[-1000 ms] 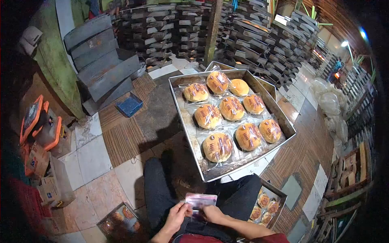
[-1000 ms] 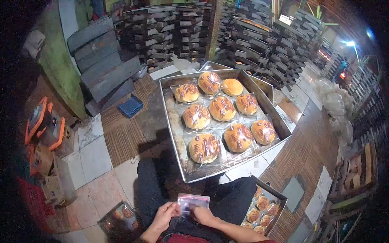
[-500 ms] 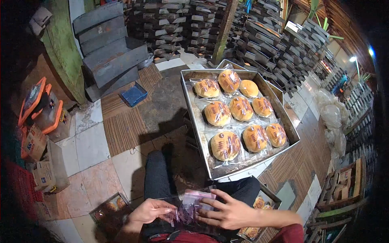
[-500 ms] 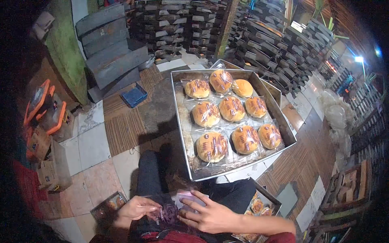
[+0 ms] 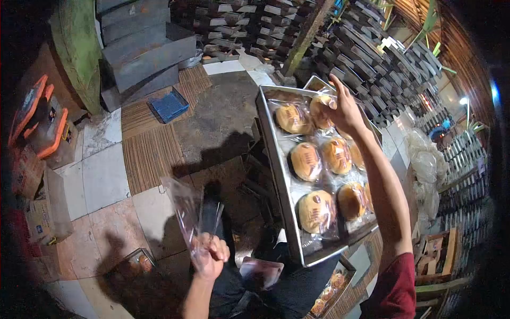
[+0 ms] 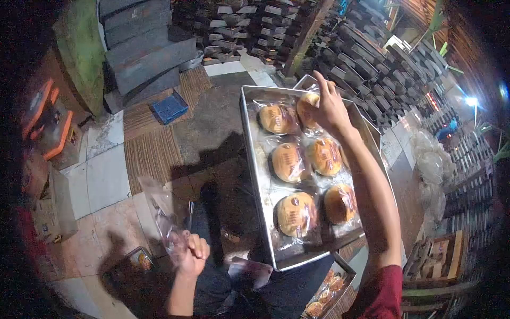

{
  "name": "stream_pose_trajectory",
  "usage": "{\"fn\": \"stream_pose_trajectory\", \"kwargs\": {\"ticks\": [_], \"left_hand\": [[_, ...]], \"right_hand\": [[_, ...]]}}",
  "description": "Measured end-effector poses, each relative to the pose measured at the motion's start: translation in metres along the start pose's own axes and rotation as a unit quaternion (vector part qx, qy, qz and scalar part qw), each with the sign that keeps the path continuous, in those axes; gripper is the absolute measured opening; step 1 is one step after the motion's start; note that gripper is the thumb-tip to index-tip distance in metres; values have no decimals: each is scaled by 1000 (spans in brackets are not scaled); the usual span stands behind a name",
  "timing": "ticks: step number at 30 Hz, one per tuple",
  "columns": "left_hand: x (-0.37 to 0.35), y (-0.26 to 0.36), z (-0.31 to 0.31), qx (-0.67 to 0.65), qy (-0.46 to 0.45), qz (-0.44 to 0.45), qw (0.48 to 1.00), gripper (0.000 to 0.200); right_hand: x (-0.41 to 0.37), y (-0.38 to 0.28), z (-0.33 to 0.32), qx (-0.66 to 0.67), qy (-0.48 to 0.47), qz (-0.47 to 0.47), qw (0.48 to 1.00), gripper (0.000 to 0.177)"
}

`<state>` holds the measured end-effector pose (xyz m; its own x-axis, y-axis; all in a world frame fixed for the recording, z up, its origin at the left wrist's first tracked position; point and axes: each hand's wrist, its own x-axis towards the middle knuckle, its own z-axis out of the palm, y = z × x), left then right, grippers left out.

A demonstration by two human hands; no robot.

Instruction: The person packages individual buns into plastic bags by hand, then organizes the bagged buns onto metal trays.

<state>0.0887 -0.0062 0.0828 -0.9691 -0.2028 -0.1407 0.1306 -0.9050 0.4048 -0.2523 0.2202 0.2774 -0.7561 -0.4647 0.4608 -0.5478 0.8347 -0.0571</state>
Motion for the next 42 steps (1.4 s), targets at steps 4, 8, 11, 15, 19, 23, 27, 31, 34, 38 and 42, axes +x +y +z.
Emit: {"fn": "stream_pose_trajectory", "kwargs": {"ticks": [4,8,11,15,19,23,27,31,34,38,42], "left_hand": [[14,-22,-17,52,-4,14,999,45],[18,-27,-32,43,21,14,999,53],[21,-30,-36,70,-28,16,997,52],[17,-36,-43,12,-14,-18,1000,52],[11,-38,-40,52,-34,-56,997,47],[4,-61,-74,143,49,-79,985,38],[-10,-48,-46,154,-33,-8,988,37],[-49,-9,-39,347,-20,-89,933,29],[-71,18,-51,327,-73,-195,922,25],[-87,37,-39,421,-46,-304,853,25],[-78,38,-6,575,-137,-377,713,30]], "right_hand": [[10,43,35,54,-233,147,960,92],[2,60,21,106,-216,82,967,61],[6,89,16,15,9,272,962,53],[-20,178,53,-88,-114,420,896,74],[-16,123,5,258,-191,422,848,64],[-42,107,16,280,-89,312,904,62],[-61,79,-35,430,100,310,842,58],[-185,69,-136,307,136,297,894,40],[-329,31,-156,473,221,390,759,58],[-484,-37,-94,526,145,616,567,59],[-458,-136,-32,663,62,600,443,60]]}}
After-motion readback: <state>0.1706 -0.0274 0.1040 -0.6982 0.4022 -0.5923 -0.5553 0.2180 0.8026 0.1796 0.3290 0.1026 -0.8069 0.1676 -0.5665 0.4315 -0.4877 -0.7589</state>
